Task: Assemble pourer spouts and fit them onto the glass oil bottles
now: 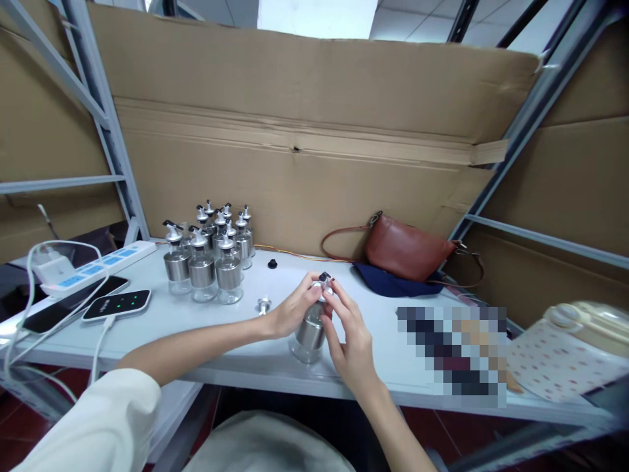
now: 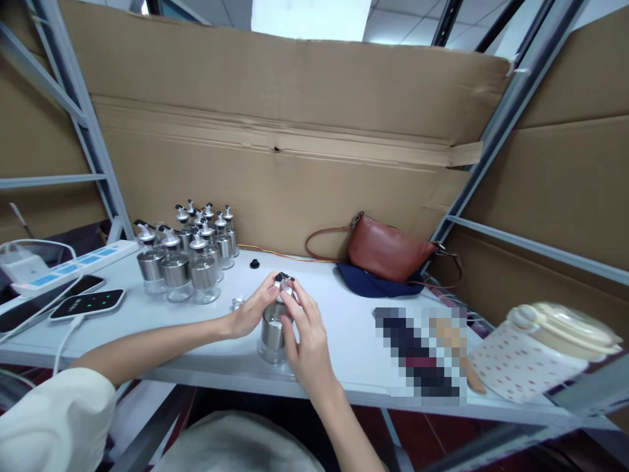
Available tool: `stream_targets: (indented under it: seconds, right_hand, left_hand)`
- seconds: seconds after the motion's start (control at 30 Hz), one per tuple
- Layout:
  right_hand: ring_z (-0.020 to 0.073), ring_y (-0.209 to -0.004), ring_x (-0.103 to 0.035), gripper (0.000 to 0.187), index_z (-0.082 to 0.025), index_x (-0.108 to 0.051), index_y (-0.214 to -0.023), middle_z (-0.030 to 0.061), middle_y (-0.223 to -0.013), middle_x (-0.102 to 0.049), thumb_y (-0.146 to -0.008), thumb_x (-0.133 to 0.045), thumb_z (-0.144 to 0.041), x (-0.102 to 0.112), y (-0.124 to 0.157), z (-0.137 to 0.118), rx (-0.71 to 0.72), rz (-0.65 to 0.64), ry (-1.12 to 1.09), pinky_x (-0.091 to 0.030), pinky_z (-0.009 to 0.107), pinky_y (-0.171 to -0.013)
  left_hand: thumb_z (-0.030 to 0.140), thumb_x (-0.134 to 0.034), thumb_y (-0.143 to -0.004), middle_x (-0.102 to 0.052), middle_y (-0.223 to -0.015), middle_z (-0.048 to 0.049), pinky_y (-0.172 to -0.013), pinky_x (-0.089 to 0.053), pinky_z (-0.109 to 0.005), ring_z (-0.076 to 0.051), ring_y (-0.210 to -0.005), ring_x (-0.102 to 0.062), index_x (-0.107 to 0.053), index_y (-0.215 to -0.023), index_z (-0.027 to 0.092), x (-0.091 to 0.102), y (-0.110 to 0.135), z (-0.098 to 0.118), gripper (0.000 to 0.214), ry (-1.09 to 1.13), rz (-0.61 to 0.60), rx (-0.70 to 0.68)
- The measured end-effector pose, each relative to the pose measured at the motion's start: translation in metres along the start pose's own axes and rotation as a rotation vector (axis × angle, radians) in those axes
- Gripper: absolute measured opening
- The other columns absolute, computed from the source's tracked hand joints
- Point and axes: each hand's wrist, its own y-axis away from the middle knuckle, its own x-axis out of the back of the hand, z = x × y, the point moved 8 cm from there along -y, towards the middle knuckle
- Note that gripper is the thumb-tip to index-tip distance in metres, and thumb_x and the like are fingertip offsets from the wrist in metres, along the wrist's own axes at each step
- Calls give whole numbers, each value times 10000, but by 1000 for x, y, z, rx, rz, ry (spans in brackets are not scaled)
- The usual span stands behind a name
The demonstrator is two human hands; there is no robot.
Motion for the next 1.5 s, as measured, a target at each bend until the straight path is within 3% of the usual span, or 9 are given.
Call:
stream_targets:
  seconds: [0.13, 0.27, 0.43, 0.63, 0.87, 1.0, 1.13, 1.27, 1.5]
  right_hand:
    - [252, -1308, -397, 642, -292, -215, -1429, 116, -1493, -286, -873, -508, -157, 4, 22, 17, -218, 109, -117, -461, 452, -959]
    - [244, -1237, -461, 562, -292, -257, -1391, 126, -1474, -299, -887, -500, -236, 6, 46, 38, -434, 229, -159, -482, 446, -903]
    - [248, -1203, -485, 463, -249, -354, -1314, 144, -1371, -424, -881, -507, -309, -6, 58, 58, -597, 153, -229, -490, 437, -876]
    - [243, -1137, -535, 417, -228, -393, -1251, 150, -1264, -523, -868, -506, -350, -7, 62, 66, -674, 150, -278, -490, 425, -848]
    - [231, -1083, -568, 400, -226, -405, -1231, 140, -1204, -567, -871, -493, -374, -8, 64, 67, -677, 147, -266, -489, 410, -835]
    - [232, -1066, -578, 393, -228, -408, -1226, 137, -1187, -576, -873, -487, -383, -9, 64, 67, -668, 138, -253, -491, 408, -825]
    - [228, -1042, -590, 391, -230, -404, -1228, 132, -1169, -585, -877, -479, -386, -12, 64, 66, -651, 120, -236, -493, 411, -823]
    - [223, -1015, -602, 386, -225, -405, -1230, 128, -1141, -600, -882, -470, -380, -13, 64, 66, -618, 120, -209, -502, 403, -809]
    - [219, -975, -621, 371, -213, -433, -1223, 125, -1098, -630, -882, -475, -355, -10, 64, 64, -592, 118, -177, -516, 378, -774]
  left_hand:
    - [623, -479, -812, -525, -1072, -91, -863, -395, -330, -186, -955, -512, -443, -1087, 169, 2, -1, 8, 532, -100, -42, -3]
    - [427, -702, -711, -505, -1103, -93, -887, -401, -345, -198, -984, -507, -422, -1128, 184, 9, -3, 28, 558, -385, 14, -82]
    - [306, -680, -753, -537, -936, -31, -761, -468, -305, -143, -811, -546, -392, -1212, 207, 6, -3, 35, 552, -505, -80, -80]
    - [283, -610, -814, -566, -985, -34, -765, -500, -305, -137, -812, -575, -393, -1252, 230, 18, 7, 64, 491, -649, -22, -195]
    - [307, -499, -884, -592, -1006, -56, -799, -487, -325, -162, -863, -594, -300, -1327, 228, 74, 41, 101, 492, -813, 225, -207]
    - [294, -375, -932, -545, -1024, -61, -816, -474, -332, -160, -872, -565, -267, -1335, 230, 118, 84, 104, 423, -935, 488, -294]
    - [312, -368, -930, -527, -998, -49, -814, -454, -320, -169, -864, -535, -354, -1276, 226, 152, 116, 96, 357, -1169, 674, -293]
    - [337, -330, -941, -536, -1019, -66, -835, -429, -341, -193, -897, -522, -462, -1184, 216, 172, 121, 82, 302, -1385, 678, -283]
    - [326, -285, -951, -597, -960, -94, -821, -380, -356, -220, -918, -532, -534, -1104, 171, 195, 103, 59, 330, -1586, 596, -326]
